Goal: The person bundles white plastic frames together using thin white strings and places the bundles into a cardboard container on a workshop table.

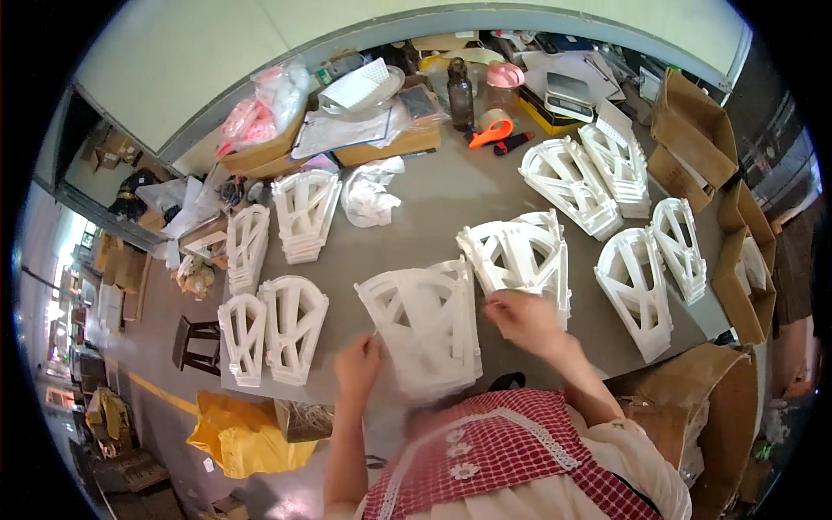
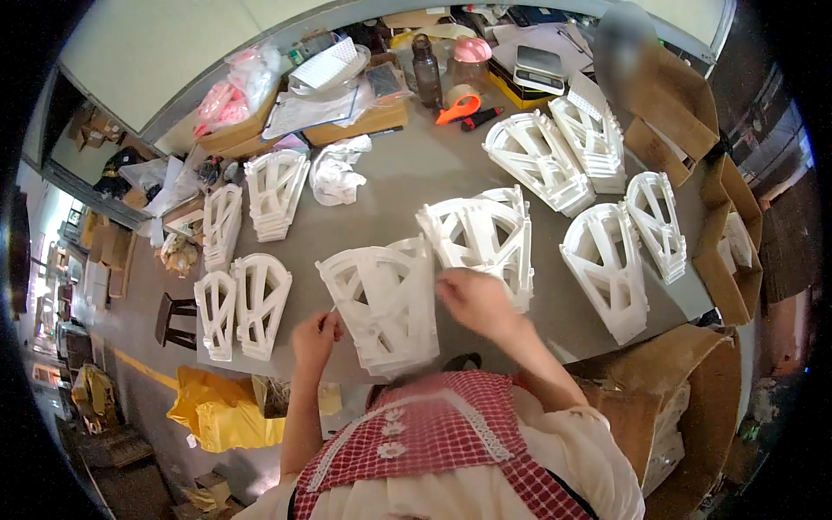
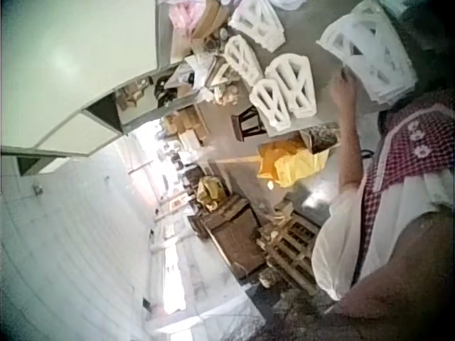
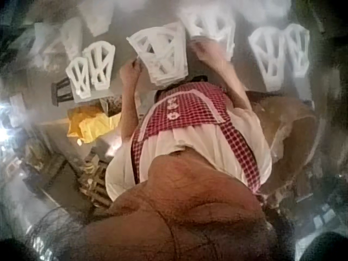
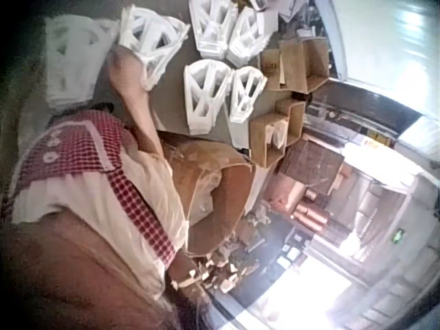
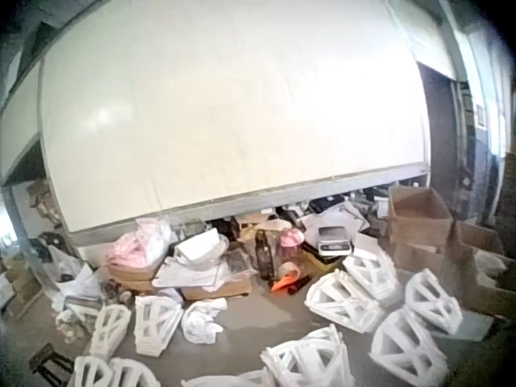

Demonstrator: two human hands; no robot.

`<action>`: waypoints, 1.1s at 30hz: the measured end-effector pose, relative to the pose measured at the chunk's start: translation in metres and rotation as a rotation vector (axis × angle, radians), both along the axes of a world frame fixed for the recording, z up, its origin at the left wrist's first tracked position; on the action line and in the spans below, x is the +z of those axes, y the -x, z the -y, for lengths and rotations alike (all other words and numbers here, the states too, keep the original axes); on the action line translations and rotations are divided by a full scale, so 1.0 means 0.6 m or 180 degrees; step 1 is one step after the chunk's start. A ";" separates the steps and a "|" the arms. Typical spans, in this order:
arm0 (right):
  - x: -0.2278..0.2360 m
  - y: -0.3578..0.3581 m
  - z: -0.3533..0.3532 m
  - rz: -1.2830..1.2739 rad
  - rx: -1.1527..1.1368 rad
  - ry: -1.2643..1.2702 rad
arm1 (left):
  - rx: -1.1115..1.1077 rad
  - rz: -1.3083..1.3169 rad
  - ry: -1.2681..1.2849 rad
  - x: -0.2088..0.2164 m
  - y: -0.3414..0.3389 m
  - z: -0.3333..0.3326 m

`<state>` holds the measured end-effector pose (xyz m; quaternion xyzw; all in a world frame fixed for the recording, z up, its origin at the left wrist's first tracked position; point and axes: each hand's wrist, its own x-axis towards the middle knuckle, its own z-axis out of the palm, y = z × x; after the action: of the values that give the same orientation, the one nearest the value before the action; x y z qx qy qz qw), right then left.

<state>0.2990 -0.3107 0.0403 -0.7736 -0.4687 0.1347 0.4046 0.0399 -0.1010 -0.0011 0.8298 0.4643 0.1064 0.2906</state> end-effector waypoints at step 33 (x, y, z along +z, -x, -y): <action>-0.114 0.170 -0.225 0.1011 0.1119 0.0123 | -0.0591 0.1036 -0.0437 -0.059 -0.014 -0.043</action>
<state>0.1967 -0.1757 -0.0281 -0.6992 -0.6513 0.0887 0.2813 0.0483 -0.0752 -0.0363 0.8588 0.3243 0.2433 0.3131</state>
